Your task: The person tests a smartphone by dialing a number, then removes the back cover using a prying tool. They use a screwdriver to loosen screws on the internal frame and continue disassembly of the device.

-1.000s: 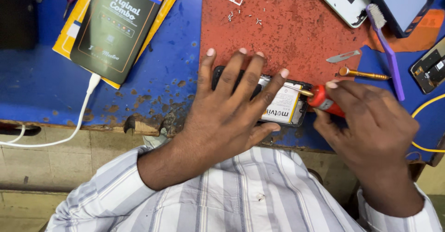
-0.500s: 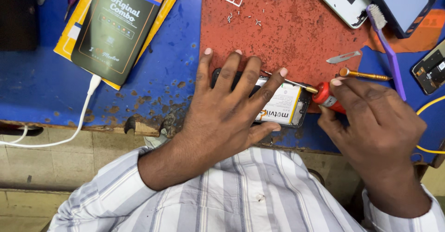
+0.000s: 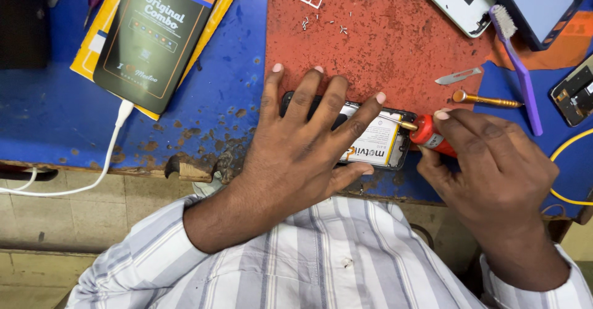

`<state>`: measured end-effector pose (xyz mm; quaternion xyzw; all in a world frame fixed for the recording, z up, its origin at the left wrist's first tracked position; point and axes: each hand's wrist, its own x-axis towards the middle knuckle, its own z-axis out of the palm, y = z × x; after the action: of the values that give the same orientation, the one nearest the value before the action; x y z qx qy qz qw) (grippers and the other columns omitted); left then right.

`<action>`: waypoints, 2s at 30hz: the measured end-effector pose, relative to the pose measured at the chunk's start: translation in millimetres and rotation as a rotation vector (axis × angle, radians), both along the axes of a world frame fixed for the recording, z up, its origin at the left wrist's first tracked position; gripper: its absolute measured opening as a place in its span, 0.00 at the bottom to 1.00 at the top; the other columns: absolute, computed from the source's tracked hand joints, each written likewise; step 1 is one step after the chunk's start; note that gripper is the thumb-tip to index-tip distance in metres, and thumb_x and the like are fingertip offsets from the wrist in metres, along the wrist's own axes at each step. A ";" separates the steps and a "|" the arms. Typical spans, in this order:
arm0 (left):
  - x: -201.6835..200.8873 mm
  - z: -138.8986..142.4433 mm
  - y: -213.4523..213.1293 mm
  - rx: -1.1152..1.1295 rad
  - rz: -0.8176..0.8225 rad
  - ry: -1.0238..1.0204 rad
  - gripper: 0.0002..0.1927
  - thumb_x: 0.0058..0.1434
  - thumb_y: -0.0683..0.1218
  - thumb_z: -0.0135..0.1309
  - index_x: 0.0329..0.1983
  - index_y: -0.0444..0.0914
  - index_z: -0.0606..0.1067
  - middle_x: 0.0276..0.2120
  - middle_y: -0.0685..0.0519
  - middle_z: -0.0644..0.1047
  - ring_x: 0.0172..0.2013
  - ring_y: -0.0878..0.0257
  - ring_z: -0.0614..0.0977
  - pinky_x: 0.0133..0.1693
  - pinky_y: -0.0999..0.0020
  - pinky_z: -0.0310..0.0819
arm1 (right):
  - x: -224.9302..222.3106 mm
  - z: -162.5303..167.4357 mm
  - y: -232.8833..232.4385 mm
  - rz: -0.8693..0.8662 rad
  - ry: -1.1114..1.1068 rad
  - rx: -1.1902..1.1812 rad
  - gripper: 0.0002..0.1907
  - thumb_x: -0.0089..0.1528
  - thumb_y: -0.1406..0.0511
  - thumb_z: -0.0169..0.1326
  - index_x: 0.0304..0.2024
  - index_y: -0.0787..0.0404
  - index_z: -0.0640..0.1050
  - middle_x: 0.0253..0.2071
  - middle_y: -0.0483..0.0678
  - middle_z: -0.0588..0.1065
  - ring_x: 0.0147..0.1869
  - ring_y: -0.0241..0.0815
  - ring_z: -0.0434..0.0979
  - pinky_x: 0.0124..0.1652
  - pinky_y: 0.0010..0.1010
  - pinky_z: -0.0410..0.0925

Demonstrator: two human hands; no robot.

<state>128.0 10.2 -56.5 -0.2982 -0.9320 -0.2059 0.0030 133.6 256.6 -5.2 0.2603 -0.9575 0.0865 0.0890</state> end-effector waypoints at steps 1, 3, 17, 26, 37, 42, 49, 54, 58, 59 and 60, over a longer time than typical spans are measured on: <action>-0.2 -0.1 0.0 0.000 -0.002 -0.002 0.43 0.62 0.73 0.52 0.75 0.48 0.64 0.61 0.40 0.66 0.64 0.43 0.65 0.64 0.26 0.51 | -0.1 0.7 -0.4 0.000 -0.001 0.006 0.19 0.51 0.71 0.70 0.44 0.67 0.80 0.44 0.54 0.79 0.44 0.51 0.80 0.41 0.36 0.74; -0.7 0.1 0.4 -0.009 -0.009 -0.004 0.43 0.62 0.73 0.52 0.74 0.48 0.64 0.61 0.41 0.66 0.64 0.43 0.65 0.64 0.25 0.51 | 0.1 1.8 -1.0 -0.005 -0.002 0.019 0.19 0.51 0.70 0.71 0.43 0.67 0.80 0.43 0.54 0.79 0.43 0.50 0.80 0.40 0.36 0.73; -4.6 3.4 1.4 -0.018 -0.036 -0.005 0.43 0.60 0.73 0.54 0.74 0.49 0.65 0.62 0.41 0.65 0.65 0.43 0.64 0.64 0.26 0.49 | -1.9 4.1 3.5 -0.002 0.002 0.036 0.18 0.53 0.71 0.70 0.44 0.67 0.81 0.45 0.52 0.80 0.44 0.48 0.80 0.41 0.34 0.73; -5.4 1.0 7.6 -0.044 -0.057 0.020 0.45 0.61 0.76 0.51 0.75 0.49 0.64 0.61 0.41 0.66 0.65 0.43 0.64 0.66 0.26 0.46 | -0.5 3.0 13.6 0.004 0.009 0.050 0.19 0.53 0.71 0.71 0.46 0.66 0.81 0.44 0.52 0.80 0.43 0.46 0.79 0.39 0.32 0.72; -4.5 1.9 16.8 -0.037 -0.060 0.026 0.44 0.63 0.75 0.49 0.76 0.49 0.64 0.63 0.42 0.66 0.66 0.43 0.64 0.68 0.26 0.44 | 1.5 3.3 26.8 0.006 -0.004 0.062 0.21 0.52 0.69 0.72 0.47 0.65 0.80 0.46 0.52 0.80 0.42 0.47 0.78 0.40 0.34 0.72; -5.0 1.0 22.0 -0.022 -0.063 0.025 0.44 0.62 0.75 0.49 0.75 0.49 0.65 0.63 0.42 0.66 0.67 0.43 0.64 0.68 0.26 0.43 | 2.2 2.8 33.3 0.010 -0.007 0.063 0.21 0.52 0.67 0.72 0.46 0.65 0.80 0.45 0.52 0.80 0.42 0.47 0.79 0.39 0.34 0.72; -5.3 2.7 28.3 -0.011 -0.071 0.029 0.43 0.63 0.76 0.49 0.75 0.49 0.66 0.64 0.42 0.65 0.67 0.43 0.64 0.68 0.26 0.45 | 4.0 2.8 40.2 0.001 -0.010 0.069 0.20 0.53 0.69 0.71 0.47 0.65 0.80 0.46 0.51 0.80 0.43 0.47 0.79 0.38 0.31 0.72; -6.0 4.3 33.4 -0.017 -0.074 0.024 0.44 0.62 0.76 0.49 0.74 0.49 0.66 0.63 0.41 0.65 0.66 0.42 0.64 0.67 0.26 0.47 | 3.6 3.8 44.7 0.007 -0.017 0.039 0.21 0.52 0.69 0.72 0.46 0.65 0.80 0.46 0.51 0.80 0.44 0.48 0.79 0.41 0.34 0.72; -5.3 3.8 37.4 -0.020 -0.075 0.032 0.44 0.62 0.76 0.49 0.74 0.49 0.66 0.63 0.40 0.65 0.65 0.39 0.63 0.66 0.25 0.47 | 2.7 3.8 48.3 0.010 -0.003 0.046 0.22 0.51 0.68 0.73 0.46 0.65 0.80 0.45 0.51 0.80 0.42 0.47 0.79 0.39 0.33 0.72; -5.1 3.4 37.7 -0.024 -0.077 0.029 0.44 0.62 0.76 0.48 0.75 0.50 0.66 0.63 0.40 0.65 0.66 0.39 0.63 0.66 0.25 0.47 | 2.9 3.5 48.9 0.012 0.001 0.050 0.22 0.51 0.68 0.73 0.46 0.65 0.80 0.45 0.50 0.80 0.42 0.47 0.79 0.40 0.33 0.72; -4.9 2.7 38.1 -0.027 -0.080 0.025 0.44 0.62 0.76 0.48 0.75 0.50 0.65 0.63 0.40 0.64 0.66 0.39 0.63 0.66 0.25 0.47 | 3.0 3.4 49.5 0.014 0.006 0.053 0.22 0.51 0.67 0.73 0.46 0.65 0.80 0.45 0.50 0.80 0.43 0.47 0.79 0.40 0.33 0.72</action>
<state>123.1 48.3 -53.8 -0.3377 -0.9219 -0.1896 0.0026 136.7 306.1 -1.8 0.2696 -0.9574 0.0609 0.0843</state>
